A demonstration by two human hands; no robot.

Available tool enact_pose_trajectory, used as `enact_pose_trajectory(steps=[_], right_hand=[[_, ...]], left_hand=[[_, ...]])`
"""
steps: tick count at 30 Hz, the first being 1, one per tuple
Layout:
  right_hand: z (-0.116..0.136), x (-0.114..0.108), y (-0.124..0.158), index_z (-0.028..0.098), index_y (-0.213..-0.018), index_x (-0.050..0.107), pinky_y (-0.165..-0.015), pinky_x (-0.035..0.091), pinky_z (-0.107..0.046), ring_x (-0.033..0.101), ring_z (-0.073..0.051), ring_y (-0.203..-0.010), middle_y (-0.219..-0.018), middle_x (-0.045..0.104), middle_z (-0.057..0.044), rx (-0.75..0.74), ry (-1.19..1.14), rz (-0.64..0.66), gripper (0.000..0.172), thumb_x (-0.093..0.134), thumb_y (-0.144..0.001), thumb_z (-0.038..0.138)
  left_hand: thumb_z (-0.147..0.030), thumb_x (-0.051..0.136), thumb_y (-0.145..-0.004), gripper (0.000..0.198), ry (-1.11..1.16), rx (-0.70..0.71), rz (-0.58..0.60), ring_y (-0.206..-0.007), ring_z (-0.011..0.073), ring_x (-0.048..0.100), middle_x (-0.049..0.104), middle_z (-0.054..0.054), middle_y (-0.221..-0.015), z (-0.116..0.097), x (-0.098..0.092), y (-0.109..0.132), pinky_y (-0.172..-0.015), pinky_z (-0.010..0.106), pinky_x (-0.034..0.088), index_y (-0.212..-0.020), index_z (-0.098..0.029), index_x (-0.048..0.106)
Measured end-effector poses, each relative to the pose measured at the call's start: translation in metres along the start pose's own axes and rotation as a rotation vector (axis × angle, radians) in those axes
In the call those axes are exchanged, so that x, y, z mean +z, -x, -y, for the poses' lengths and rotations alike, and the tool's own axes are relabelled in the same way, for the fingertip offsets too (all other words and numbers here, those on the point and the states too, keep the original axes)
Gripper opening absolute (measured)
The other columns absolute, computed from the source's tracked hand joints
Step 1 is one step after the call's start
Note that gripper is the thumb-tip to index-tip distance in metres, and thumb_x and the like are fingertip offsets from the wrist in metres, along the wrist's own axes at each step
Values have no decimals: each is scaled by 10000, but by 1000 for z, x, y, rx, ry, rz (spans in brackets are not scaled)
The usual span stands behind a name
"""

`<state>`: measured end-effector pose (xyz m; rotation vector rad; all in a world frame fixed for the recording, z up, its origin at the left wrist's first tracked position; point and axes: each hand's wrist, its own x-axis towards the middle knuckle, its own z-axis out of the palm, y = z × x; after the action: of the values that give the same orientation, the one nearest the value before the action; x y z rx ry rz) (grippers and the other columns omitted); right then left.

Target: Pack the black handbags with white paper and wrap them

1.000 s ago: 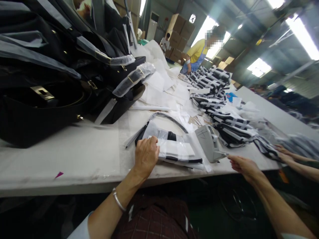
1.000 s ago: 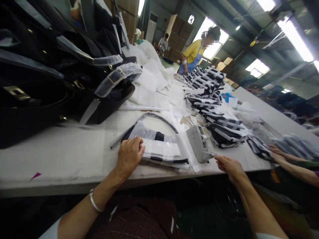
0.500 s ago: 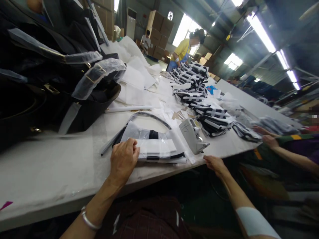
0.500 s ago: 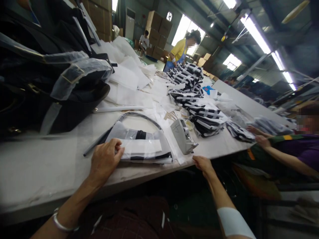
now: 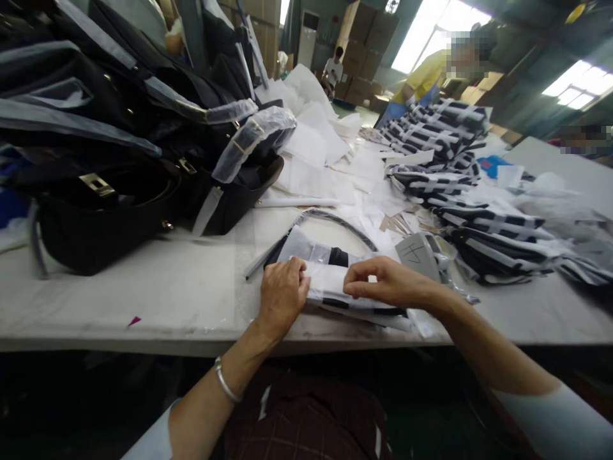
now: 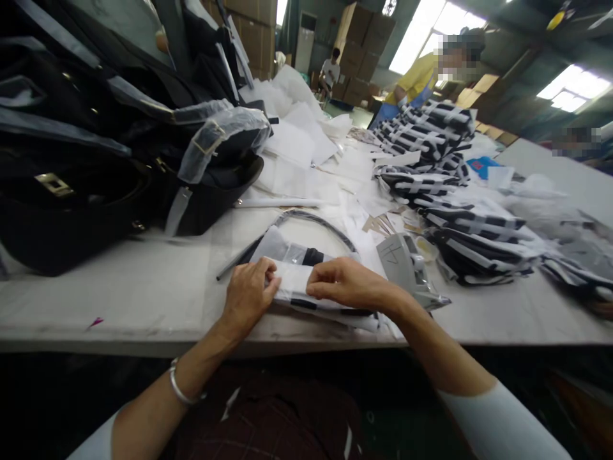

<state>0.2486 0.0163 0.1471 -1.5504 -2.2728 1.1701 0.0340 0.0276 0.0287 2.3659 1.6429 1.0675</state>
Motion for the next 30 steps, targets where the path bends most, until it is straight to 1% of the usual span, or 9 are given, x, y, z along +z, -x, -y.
enact_pose_trajectory(steps=[4,8,11,16,19,24,26,28,30], right_hand=[[17,-7,-63,195,-787,726,-550,354,-236,524,-122,-599,-628,614,32,-40,323,178,230,676,-804,418],[25,-5,-112,214,-807,774,-592,392,-257,624,-171,-639,-661,688,-3,-5,706,210,129,755,-732,317],[29,2,-137,224,-790,792,-670,453,-294,693,-247,-745,-708,736,-51,-4,893,240,189,837,-650,343],[32,15,-151,204,-616,738,-706,498,-350,717,-297,-770,-601,708,-77,-66,992,182,288,894,-575,442],[33,19,-152,176,-616,728,-734,496,-394,718,-319,-786,-666,733,-112,-80,1074,106,368,904,-568,495],[19,-8,-148,174,-768,766,-774,489,-412,705,-332,-847,-823,753,-124,35,1053,102,512,832,-599,653],[5,-28,-143,192,-882,769,-785,493,-398,696,-320,-877,-895,752,-107,124,941,3,516,834,-613,628],[-8,-45,-139,202,-1043,739,-829,497,-391,681,-304,-951,-1032,739,-104,178,824,-217,531,813,-679,582],[-16,-48,-139,190,-1225,656,-912,485,-383,651,-279,-1061,-1193,693,-117,122,660,-478,547,696,-823,559]], left_hand=[[-163,667,-855,172,25,12,2,-811,212,622,657,-23,-807,1,-1,1,-809,373,390,-942,-217,529],[-155,624,-880,136,42,25,6,-810,208,612,655,-12,-825,2,0,1,-814,377,392,-947,-220,525],[-160,616,-883,127,56,29,11,-808,209,607,646,-10,-813,3,1,1,-821,378,393,-939,-224,522],[-177,623,-887,122,62,29,8,-820,218,605,643,3,-826,5,2,2,-830,386,396,-939,-219,520],[-178,623,-887,117,49,33,25,-829,221,606,647,8,-842,5,1,2,-826,390,399,-930,-215,520],[-168,616,-886,117,27,41,23,-835,216,613,660,4,-857,3,0,1,-821,388,402,-946,-213,525],[-163,615,-884,118,19,39,18,-831,213,616,667,5,-862,3,-1,0,-824,387,403,-946,-210,526],[-158,612,-882,120,19,36,16,-833,211,619,672,8,-868,3,-1,0,-827,384,405,-947,-209,526],[-155,609,-881,122,24,34,18,-837,210,622,674,9,-870,3,-1,1,-829,380,406,-949,-211,525]])
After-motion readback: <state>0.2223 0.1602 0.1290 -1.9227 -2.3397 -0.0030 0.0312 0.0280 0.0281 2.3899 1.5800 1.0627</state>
